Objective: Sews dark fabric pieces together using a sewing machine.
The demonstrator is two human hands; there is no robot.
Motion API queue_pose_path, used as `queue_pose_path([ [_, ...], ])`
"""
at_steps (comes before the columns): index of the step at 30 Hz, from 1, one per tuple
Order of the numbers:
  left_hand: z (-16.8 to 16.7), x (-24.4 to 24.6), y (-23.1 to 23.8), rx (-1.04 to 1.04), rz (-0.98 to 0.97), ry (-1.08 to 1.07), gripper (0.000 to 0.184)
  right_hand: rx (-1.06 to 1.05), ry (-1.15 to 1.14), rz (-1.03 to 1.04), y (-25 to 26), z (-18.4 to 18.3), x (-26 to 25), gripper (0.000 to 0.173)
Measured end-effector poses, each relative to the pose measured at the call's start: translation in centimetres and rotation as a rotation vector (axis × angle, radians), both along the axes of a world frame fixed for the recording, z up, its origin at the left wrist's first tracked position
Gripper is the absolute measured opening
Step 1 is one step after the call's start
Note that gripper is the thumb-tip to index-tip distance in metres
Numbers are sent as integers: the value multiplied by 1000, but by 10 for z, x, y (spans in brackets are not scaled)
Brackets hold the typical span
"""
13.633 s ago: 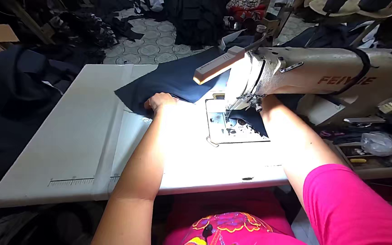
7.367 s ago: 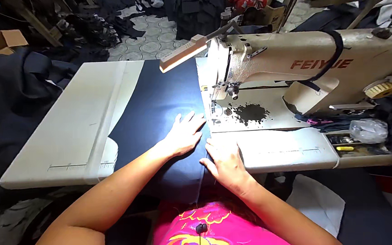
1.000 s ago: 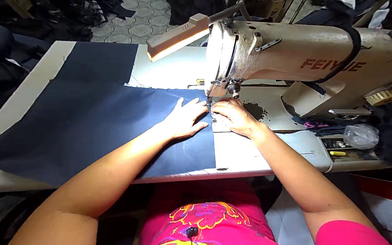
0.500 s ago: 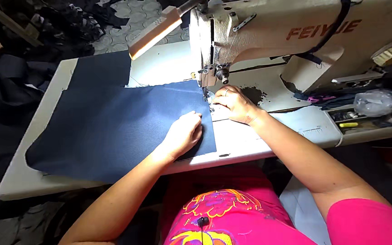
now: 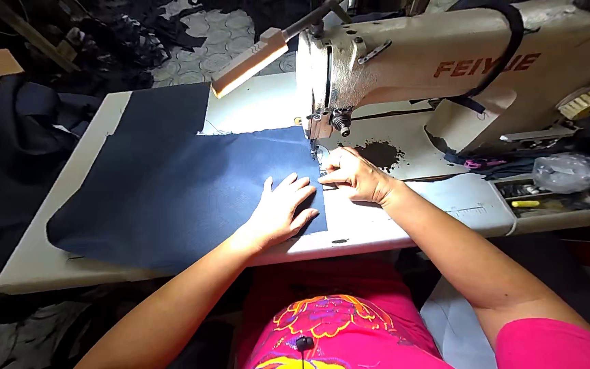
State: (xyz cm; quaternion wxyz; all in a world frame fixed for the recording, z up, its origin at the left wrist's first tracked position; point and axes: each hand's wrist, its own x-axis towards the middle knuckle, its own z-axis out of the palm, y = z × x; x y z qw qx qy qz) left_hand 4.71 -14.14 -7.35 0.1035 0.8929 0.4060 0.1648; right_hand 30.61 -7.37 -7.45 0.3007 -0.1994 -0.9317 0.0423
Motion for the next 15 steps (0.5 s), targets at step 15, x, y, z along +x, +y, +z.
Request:
queue_pose_path([
  [15,26,9,105,-118,8,12,45,-177,-152,-321,-7,10,-9,40],
])
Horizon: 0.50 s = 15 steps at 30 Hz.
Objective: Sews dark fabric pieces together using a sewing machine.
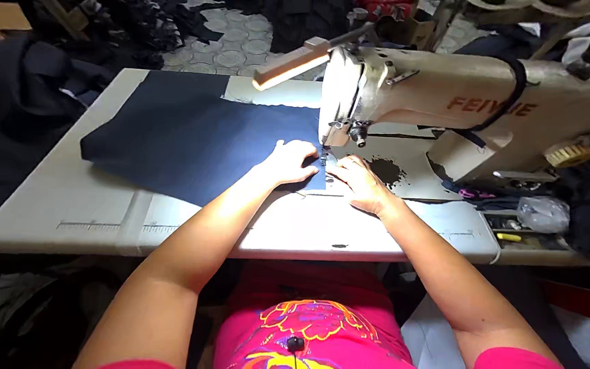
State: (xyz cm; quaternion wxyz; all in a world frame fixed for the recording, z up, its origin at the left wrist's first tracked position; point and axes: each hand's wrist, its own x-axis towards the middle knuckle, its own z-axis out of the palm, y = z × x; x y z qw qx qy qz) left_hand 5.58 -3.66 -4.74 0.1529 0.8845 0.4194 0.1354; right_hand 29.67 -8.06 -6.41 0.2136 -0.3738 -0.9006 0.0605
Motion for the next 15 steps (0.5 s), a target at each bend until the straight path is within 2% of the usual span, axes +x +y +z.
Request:
queue_pose_path([
  [2,7,9,-1,-30,62,24,47,26,11,9,1,-2,0,40],
  [5,0,16,-4,-83,116,58,54,13,66,5,4,-5,2,37],
  [12,-2,2,8,-119,136,70,48,-245,338,-72,16,1,7,22],
  [15,-2,-11,16,-132,208,30,49,-462,425,-228,28,9,6,22],
])
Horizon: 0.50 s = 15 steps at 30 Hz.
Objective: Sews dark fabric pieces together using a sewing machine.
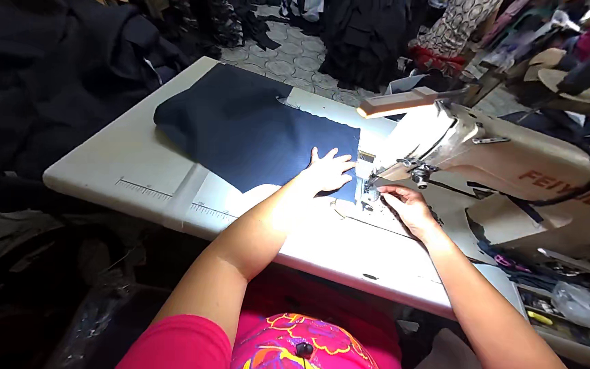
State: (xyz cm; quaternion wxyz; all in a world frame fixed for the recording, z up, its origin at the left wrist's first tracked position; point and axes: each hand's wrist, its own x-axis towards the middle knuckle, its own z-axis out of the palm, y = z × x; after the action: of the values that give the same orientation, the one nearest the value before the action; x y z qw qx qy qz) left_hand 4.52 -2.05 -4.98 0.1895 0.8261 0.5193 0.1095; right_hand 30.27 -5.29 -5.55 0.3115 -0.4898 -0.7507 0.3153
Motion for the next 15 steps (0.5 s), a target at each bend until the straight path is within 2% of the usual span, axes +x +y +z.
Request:
queue_pose_path([
  [3,6,-15,6,-38,168,27,57,-163,54,-179,18,12,-10,30],
  [6,14,-27,10,-107,372,51,68,-154,19,-279,47,9,-5,33],
  [7,14,-30,14,-109,431,42,64,-135,-71,-317,49,13,-5,34],
  [9,12,-33,21,-67,528,-3,43,-156,-247,-426,28,45,-25,36],
  [10,12,-35,21,-11,551,-51,31,-212,-218,-517,8,67,-49,37],
  [12,15,-37,17,105,527,-156,27,-118,-84,-650,-19,81,-82,35],
  [13,17,-37,16,162,501,-187,28,-80,-99,-630,-24,79,-84,33],
  [15,20,-36,15,289,456,-191,27,-119,-217,-402,-20,73,-63,33],
])
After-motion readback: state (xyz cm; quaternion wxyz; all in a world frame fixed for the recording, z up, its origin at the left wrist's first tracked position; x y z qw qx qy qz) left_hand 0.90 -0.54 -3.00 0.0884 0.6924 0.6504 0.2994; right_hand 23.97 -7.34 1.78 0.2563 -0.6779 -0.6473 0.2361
